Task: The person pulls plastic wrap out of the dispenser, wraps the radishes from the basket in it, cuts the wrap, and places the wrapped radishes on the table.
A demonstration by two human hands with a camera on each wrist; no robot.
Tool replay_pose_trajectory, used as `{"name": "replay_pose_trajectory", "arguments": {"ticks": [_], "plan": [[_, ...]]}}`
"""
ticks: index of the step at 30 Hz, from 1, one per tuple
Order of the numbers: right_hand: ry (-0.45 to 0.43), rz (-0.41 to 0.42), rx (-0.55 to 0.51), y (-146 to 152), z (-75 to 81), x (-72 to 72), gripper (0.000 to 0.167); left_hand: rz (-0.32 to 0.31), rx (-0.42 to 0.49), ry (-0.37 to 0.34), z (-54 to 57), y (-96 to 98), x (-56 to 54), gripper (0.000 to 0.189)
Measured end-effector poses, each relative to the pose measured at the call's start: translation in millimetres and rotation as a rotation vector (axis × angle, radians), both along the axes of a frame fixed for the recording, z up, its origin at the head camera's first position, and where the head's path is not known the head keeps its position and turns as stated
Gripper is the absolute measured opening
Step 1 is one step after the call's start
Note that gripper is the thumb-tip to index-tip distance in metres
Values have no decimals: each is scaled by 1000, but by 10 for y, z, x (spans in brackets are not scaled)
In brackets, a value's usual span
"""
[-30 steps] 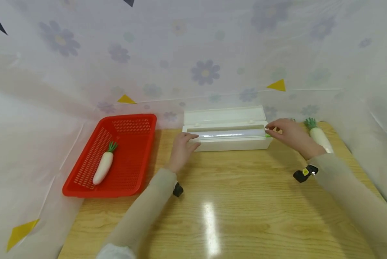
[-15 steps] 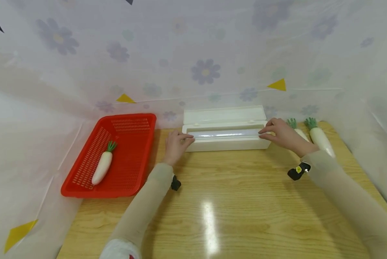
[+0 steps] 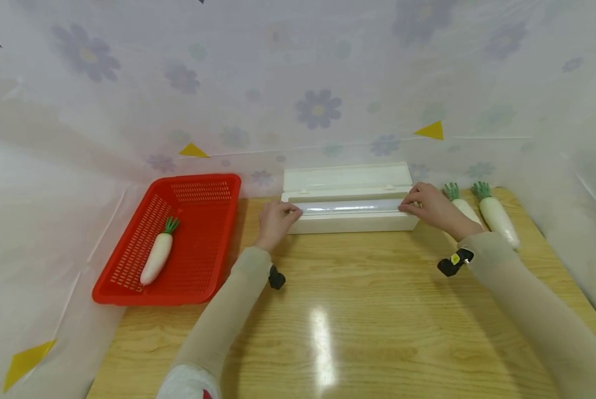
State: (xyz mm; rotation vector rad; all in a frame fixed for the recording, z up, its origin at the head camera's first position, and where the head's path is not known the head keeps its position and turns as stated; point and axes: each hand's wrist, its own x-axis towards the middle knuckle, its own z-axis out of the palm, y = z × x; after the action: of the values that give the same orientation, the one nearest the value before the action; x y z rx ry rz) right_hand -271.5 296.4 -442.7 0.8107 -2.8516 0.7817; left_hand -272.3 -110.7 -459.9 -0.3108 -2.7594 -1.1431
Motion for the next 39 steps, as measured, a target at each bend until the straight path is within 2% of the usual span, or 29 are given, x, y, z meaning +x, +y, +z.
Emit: {"name": "replay_pose_trajectory", "arguments": {"ticks": [9,13,16,18,21,25,29,36,39], "plan": [[69,-12,51,-45,-23,-35,15,27,-64,48,2,44,-41,23],[56,-11,59,-50,-15,-49,16,18,-142,76,32,53,-66,24],[20,-17,65,-52,0,-51,18,10,-174,70,49,55,-90,26],[-1,-21,74,-53,13,-47,20,5,-159,63,50,48,-110,26],[-21,-28,86,-54,37,-38,20,-20,-83,40,61,29,-131,26],[-47,-38,77,-53,68,-28,18,-82,33,-40,106,3,-135,19],[-54,-49,71,-54,83,-28,17,-112,68,-92,147,-16,-141,16],[-15,-65,63,-75,78,-48,14,-76,82,-32,143,-40,-166,11],[-43,-105,21,-76,55,-63,14,-65,69,3,136,-49,-172,10]]}}
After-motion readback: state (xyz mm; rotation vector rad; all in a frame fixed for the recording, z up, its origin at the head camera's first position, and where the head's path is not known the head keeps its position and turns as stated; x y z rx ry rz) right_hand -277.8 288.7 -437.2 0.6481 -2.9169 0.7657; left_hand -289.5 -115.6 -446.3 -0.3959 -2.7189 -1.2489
